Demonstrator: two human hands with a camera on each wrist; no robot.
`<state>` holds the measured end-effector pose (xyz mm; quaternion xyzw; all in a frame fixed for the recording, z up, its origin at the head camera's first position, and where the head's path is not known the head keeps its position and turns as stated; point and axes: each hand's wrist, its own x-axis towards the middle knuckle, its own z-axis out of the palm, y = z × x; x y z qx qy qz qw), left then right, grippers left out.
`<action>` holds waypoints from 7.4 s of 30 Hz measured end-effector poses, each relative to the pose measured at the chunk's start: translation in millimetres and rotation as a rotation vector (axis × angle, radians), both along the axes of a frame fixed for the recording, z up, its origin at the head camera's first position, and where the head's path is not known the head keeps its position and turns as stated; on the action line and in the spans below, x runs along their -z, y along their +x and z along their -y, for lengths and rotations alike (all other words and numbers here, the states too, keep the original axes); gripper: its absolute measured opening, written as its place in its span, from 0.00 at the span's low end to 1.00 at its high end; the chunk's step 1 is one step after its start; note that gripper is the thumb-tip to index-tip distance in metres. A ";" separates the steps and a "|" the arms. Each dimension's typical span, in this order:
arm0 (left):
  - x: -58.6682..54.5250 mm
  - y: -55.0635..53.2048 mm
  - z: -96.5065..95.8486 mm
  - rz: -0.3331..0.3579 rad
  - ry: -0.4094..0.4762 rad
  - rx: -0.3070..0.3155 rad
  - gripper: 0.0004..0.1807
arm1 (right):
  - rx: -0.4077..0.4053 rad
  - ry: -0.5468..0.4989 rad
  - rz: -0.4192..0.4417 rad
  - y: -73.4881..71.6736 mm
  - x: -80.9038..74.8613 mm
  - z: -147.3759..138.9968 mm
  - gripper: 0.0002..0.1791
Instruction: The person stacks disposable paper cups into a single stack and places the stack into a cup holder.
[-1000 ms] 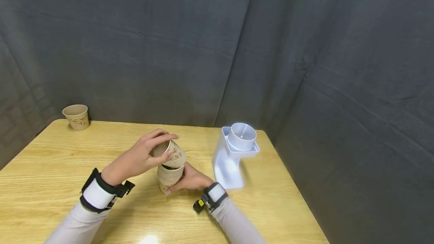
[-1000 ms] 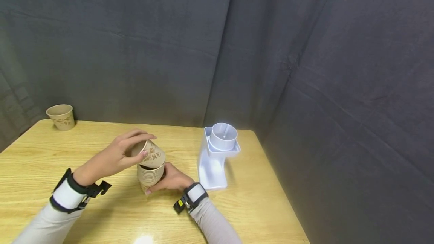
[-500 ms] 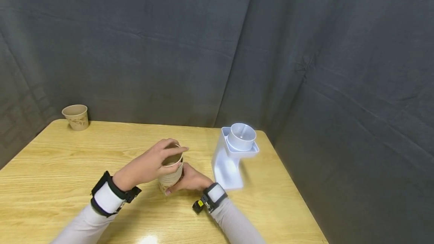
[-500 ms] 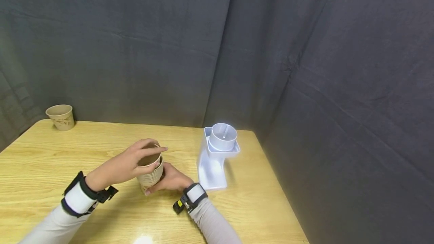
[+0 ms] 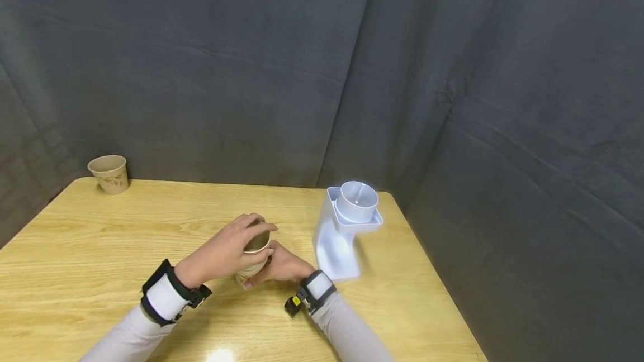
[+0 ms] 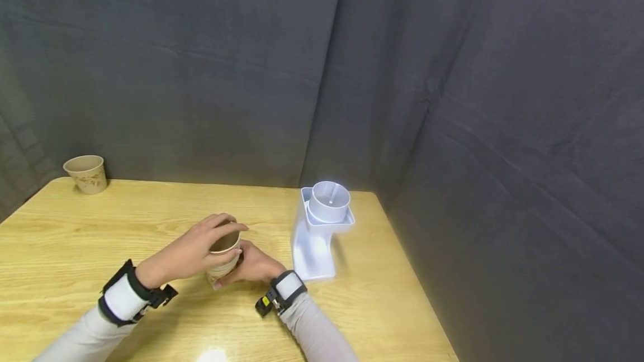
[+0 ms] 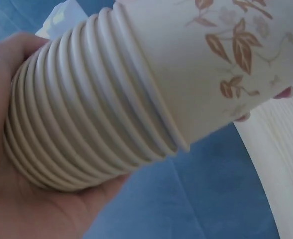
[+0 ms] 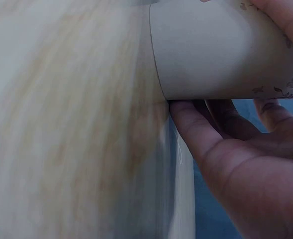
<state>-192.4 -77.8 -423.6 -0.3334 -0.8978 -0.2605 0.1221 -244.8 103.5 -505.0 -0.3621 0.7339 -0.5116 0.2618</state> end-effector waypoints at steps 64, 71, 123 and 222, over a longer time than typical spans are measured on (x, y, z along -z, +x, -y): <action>45.7 -120.0 283.5 0.253 -0.076 -0.708 0.47 | 0.040 -0.053 0.036 3.8 3.6 -5.4 0.47; 43.6 -131.6 286.3 0.261 -0.039 -0.694 0.43 | 0.052 -0.059 0.040 5.8 3.2 -9.4 0.48; 44.8 -105.3 296.7 0.259 -0.194 -0.779 0.23 | -0.010 -0.057 0.033 6.4 4.0 4.5 0.47; -76.5 -4.6 45.4 -0.011 0.090 0.007 0.25 | -0.020 -0.047 0.050 -9.9 8.3 8.0 0.42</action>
